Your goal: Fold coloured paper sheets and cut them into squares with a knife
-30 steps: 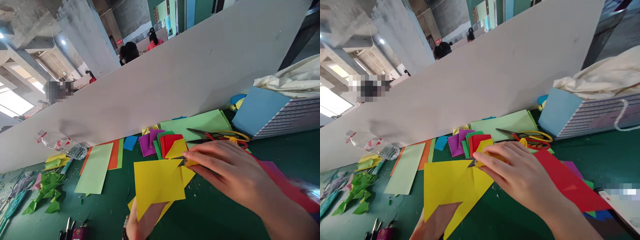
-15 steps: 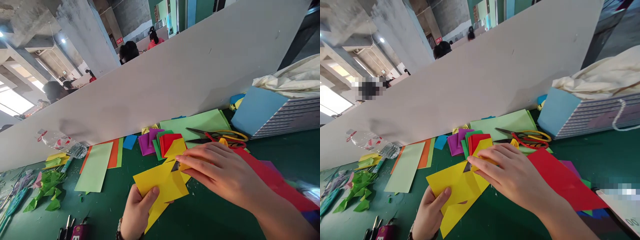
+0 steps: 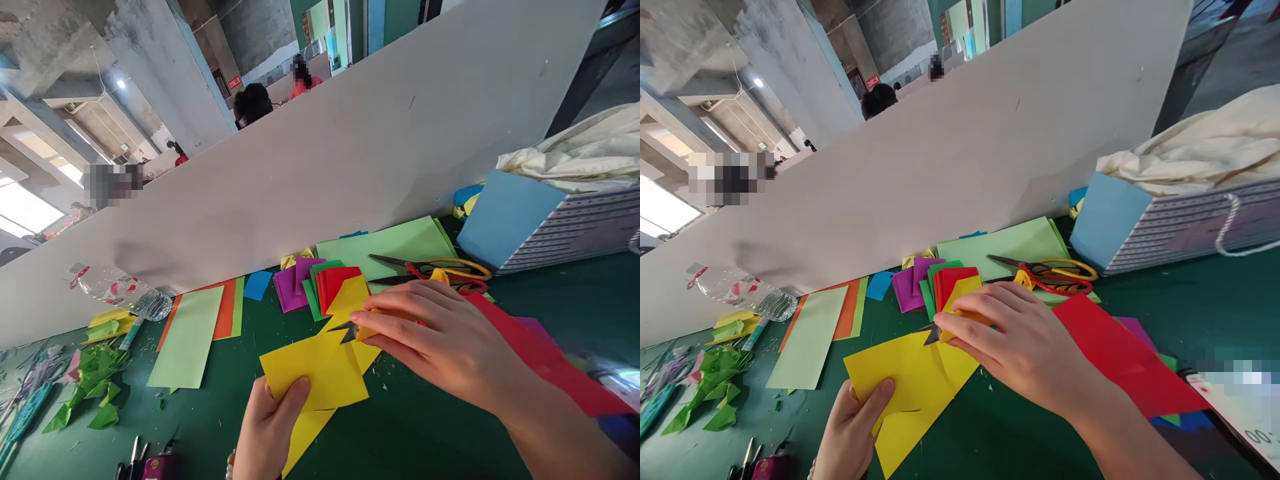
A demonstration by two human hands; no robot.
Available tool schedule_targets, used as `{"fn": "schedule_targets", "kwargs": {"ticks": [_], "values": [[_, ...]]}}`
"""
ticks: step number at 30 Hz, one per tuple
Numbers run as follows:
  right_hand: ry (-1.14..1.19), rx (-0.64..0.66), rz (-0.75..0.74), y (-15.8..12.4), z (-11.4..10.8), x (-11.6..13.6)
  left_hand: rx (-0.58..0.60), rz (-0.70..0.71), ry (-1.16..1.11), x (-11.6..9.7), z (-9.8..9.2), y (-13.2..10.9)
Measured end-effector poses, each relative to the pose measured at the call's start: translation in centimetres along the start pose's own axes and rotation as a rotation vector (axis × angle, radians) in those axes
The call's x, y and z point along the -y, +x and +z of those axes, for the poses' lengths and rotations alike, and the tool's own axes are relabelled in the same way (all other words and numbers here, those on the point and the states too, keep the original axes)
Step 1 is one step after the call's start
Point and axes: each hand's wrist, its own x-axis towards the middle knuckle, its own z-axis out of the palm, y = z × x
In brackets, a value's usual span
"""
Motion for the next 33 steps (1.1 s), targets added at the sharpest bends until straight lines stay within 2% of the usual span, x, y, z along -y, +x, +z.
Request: {"fn": "schedule_targets", "kwargs": {"ticks": [8,19,30,33], "values": [[-0.007,0.023,0.014,-0.4,-0.3,-0.5,0.017,-0.023,-0.002,-0.4,0.3,-0.2],[0.016,0.028,0.012,-0.7,-0.5,-1.2,0.014,0.024,0.047,-0.3,-0.3,0.1],[0.077,0.008,-0.042,0.0,0.2,0.2,-0.056,-0.044,0.014,0.6,-0.6,0.2],[0.066,-0.02,-0.053,0.2,0.3,0.3,-0.028,-0.06,0.019,0.9,-1.0,0.7]]}}
